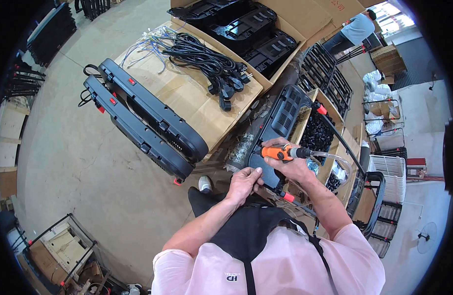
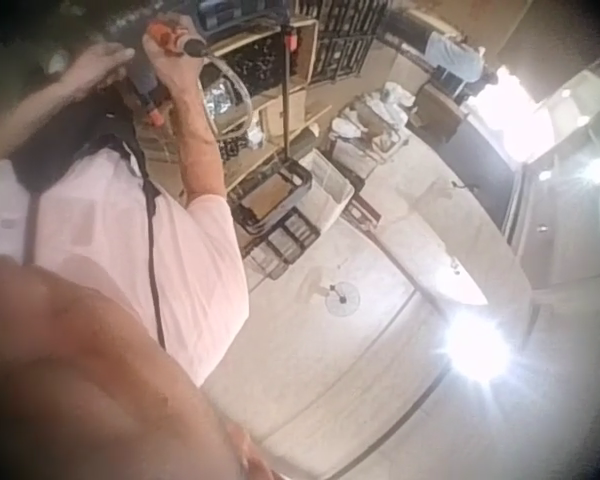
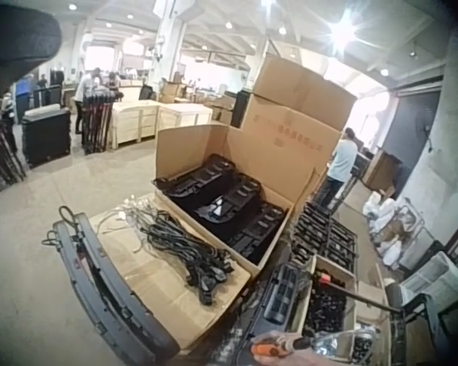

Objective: Assembling a leaf blower by connecting electrical components and securing housing parts with an electric screwdriver.

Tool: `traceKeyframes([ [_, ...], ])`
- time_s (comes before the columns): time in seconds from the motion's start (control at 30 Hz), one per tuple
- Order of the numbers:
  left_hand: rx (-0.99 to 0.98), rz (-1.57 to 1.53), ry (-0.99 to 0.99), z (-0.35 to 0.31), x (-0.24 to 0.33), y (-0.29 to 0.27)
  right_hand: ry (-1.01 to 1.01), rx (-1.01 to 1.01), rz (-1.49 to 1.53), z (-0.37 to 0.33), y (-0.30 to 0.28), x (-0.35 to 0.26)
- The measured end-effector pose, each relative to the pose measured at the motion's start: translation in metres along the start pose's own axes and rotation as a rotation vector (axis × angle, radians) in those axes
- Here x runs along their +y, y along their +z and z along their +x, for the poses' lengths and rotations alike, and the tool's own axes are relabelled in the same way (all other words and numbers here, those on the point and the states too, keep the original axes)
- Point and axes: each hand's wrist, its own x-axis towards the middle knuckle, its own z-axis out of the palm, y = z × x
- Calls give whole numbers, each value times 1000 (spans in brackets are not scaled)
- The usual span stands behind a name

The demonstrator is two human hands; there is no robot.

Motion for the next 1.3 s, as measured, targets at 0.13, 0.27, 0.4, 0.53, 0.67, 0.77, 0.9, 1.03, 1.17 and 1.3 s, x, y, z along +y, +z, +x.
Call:
traceKeyframes([
  [0.13,77,38,-9,-6,5,-4,-4,-7,-17,0,0,-4],
  [0.27,148,-53,108,-4,-4,-5,20,-7,-4,-1,2,-2],
  [0.4,121,-294,84,-6,-2,-6,-4,9,87,-5,1,-7],
  [0.53,142,-303,18,-2,3,-6,-30,60,92,-24,-16,-20],
  [0.67,118,-381,-20,20,17,11,0,118,422,-38,-51,-18],
  [0.77,79,-466,-43,50,34,46,-71,146,445,-45,-87,-12],
  [0.9,-101,-593,-123,103,44,102,-73,228,451,-46,-135,10],
  [1.03,-169,-627,-226,143,49,157,-51,311,396,-54,-182,48],
  [1.17,-210,-634,-274,178,40,208,-28,364,394,-56,-226,75],
  [1.3,-141,-545,-249,214,37,246,46,435,525,-34,-260,105],
])
